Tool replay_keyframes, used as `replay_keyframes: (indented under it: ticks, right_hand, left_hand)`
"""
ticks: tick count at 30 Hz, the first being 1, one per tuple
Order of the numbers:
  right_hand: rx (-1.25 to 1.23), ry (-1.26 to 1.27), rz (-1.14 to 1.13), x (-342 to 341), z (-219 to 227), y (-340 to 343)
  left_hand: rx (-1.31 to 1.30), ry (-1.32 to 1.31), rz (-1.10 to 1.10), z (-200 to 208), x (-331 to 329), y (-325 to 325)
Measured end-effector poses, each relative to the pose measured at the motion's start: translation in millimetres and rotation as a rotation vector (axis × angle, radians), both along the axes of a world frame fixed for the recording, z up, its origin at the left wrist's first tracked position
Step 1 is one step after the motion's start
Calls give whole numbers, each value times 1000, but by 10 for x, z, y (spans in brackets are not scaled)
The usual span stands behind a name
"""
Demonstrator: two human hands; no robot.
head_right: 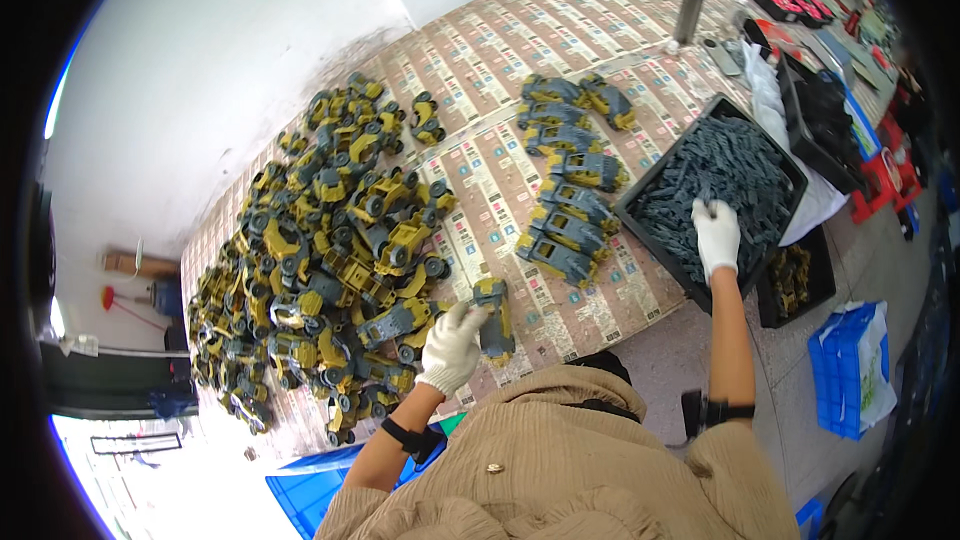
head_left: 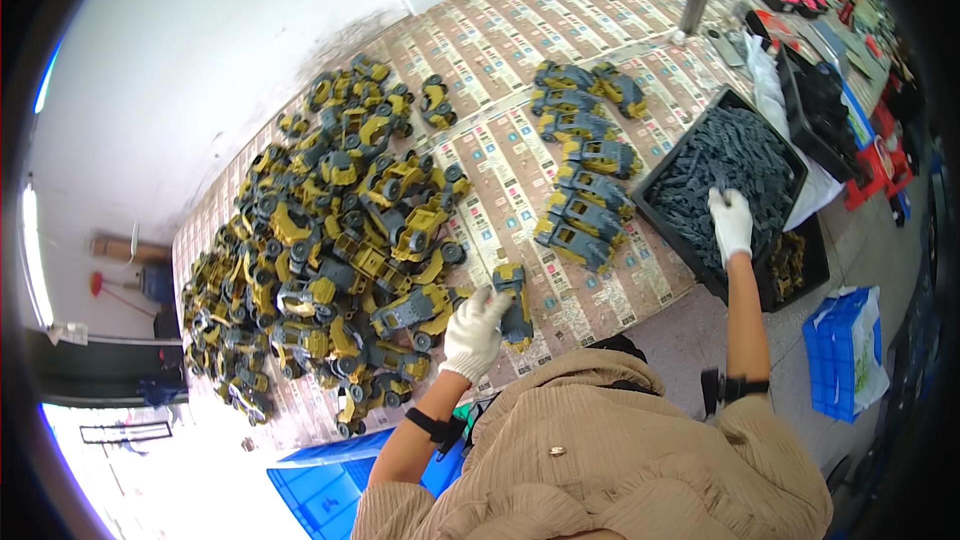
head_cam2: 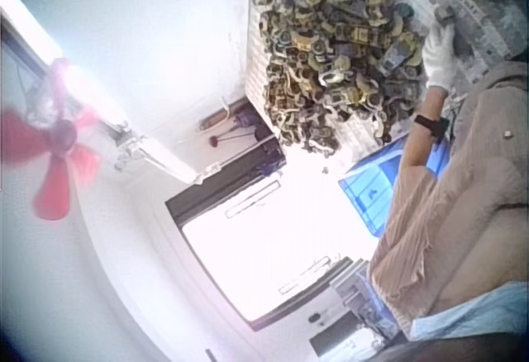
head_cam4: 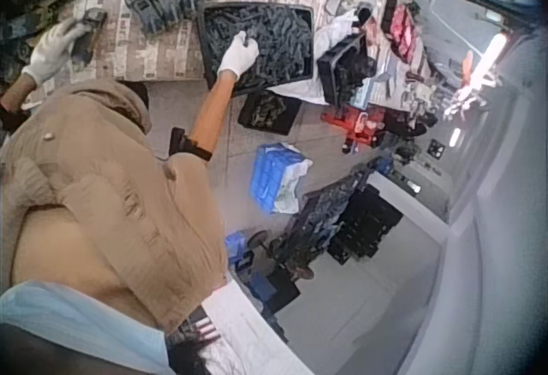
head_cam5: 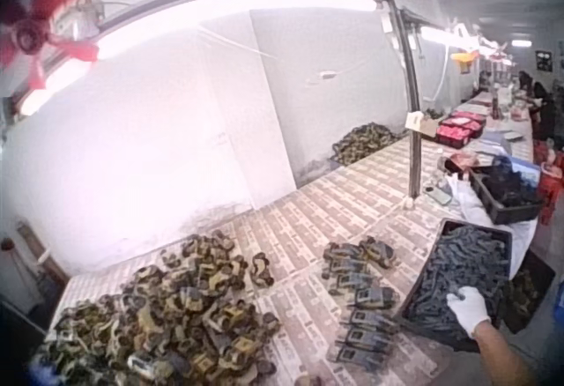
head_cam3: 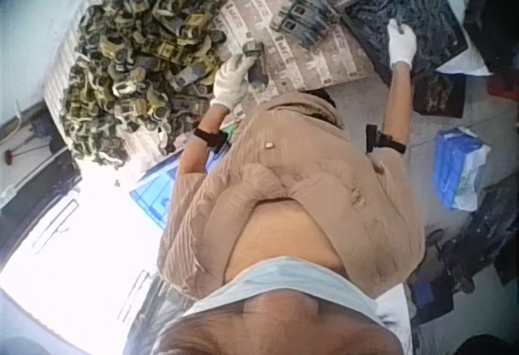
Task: The recorder is assembling small toy tank or vehicle parts at a manufacturing workstation.
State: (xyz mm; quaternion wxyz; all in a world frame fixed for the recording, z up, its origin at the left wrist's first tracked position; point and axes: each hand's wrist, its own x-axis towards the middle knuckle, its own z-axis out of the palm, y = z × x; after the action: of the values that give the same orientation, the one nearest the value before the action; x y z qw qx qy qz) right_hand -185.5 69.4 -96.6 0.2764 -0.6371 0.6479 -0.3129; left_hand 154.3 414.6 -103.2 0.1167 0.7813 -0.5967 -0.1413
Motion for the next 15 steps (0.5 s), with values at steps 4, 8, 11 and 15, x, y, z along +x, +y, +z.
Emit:
replay_keyframes:
  ticks: [4,8,11,15]
  right_hand:
    - [550,-489,363,490,201,1018]
    - [852,-464,637,809,-121,1712]
    - [906,-319,714,986,-376,1933]
    - [952,-131,842,1190,-258,2027]
  left_hand:
    - [-205,-207,-365,-3,7,-132]
    - [-129,-204,-484,88,31,-378]
    - [-20,-146,-499,186,5,-555]
    - [154,-13,-442,64,-46,-544]
